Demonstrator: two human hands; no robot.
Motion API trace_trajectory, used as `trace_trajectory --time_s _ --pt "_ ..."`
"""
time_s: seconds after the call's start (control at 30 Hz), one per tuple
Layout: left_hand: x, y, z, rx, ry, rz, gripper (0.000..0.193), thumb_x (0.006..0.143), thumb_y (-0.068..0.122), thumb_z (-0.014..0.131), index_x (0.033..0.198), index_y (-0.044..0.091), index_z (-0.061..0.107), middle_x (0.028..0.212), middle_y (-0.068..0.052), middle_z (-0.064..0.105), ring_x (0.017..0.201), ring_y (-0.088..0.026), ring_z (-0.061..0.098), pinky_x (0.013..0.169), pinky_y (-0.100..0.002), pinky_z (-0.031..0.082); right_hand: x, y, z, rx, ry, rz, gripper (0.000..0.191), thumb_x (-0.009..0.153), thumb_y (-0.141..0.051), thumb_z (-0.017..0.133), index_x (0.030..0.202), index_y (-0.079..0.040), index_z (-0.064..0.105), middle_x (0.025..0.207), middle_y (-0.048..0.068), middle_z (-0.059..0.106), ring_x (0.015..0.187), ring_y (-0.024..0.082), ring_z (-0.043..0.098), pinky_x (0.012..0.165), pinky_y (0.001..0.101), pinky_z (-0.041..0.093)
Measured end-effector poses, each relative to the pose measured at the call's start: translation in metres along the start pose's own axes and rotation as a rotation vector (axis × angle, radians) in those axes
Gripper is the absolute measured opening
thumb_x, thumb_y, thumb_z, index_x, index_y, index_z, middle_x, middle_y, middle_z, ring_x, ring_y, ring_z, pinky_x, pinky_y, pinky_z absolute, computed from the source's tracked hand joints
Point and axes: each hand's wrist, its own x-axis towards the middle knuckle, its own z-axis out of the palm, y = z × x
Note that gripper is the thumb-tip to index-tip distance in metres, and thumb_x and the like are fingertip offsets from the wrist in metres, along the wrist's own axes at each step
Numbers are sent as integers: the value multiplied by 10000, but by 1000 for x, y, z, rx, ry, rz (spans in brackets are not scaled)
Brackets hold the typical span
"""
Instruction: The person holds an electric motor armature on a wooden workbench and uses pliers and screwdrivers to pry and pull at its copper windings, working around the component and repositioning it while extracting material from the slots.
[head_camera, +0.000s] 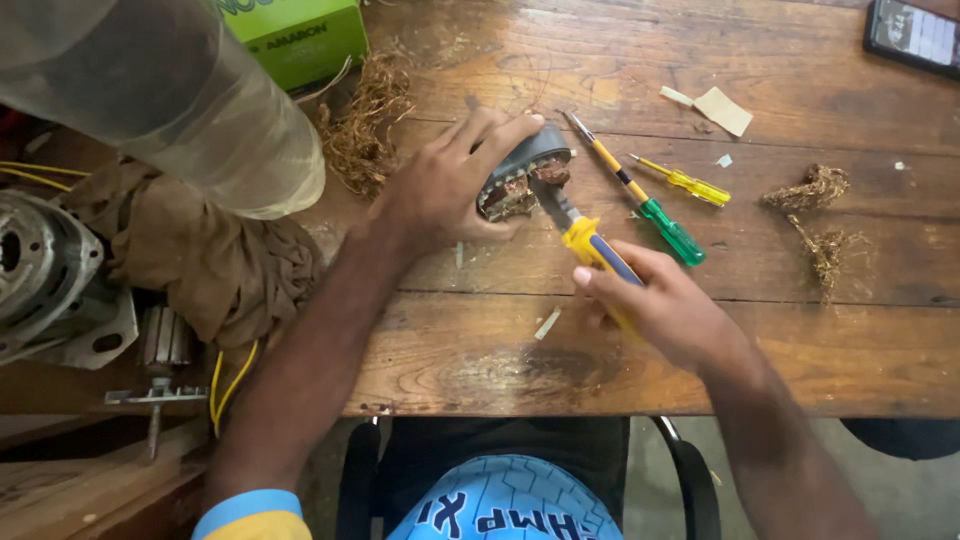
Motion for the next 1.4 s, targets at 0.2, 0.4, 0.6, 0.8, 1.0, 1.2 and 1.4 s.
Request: trace_trajectory --time_s 0.2,0.4,0.6,0.8,1.0,1.2,1.4 --pt "1 -5 7 28 -33 -5 1116 679 479 979 1537 113 367 1345 -189 540 1190 -379 617 985 -443 571 -25 -5 28 -1185 497 -501 362 892 -274 690 1210 -100 680 1208 205 589 1069 395 585 908 528 475" --pt "0 -3 5 39 -23 -7 1171 621 444 984 1551 121 351 1378 -182 534 1232 -396 601 1037 -455 554 -23 -11 47 -1326 556 -489 293 935 -270 652 1163 -87 669 1216 195 605 1086 374 584 909 520 468" --pt "0 -1 2 8 -20 -14 1128 658 400 983 1559 136 357 1360 -148 544 1246 -362 616 1092 -443 551 -9 -16 34 -1206 362 -338 306 947 -315 656 1062 -33 629 974 188 623 879 372 646 770 501 525" --pt "3 1 3 27 13 21 1097 656 380 981 1542 132 383 1327 -153 553 1205 -352 626 1048 -426 560 0 -32 4 -823 151 60 293 904 -396 722 935 -105 705 674 81 649 659 243 673 659 418 530" --pt "-1 3 4 -34 -28 -135 1021 722 423 989 1523 147 418 1265 -139 581 1115 -306 672 986 -426 581 10 -13 -8 -107 -84 110 292 913 -321 688 842 -41 651 635 25 624 529 126 592 450 289 433" --pt "0 -4 11 22 29 22 1052 728 481 960 1538 129 389 1251 -147 566 1135 -327 648 941 -425 566 14 10 -9 430 -130 170 236 900 -312 702 930 -83 651 805 7 678 626 104 604 511 276 464" --pt "1 -8 11 0 18 26 1010 777 453 932 1557 140 372 1307 -154 557 1194 -320 640 944 -408 580 -42 2 -8 -769 299 -333 385 861 -358 736 1147 -101 733 1103 144 672 866 275 686 719 405 550"
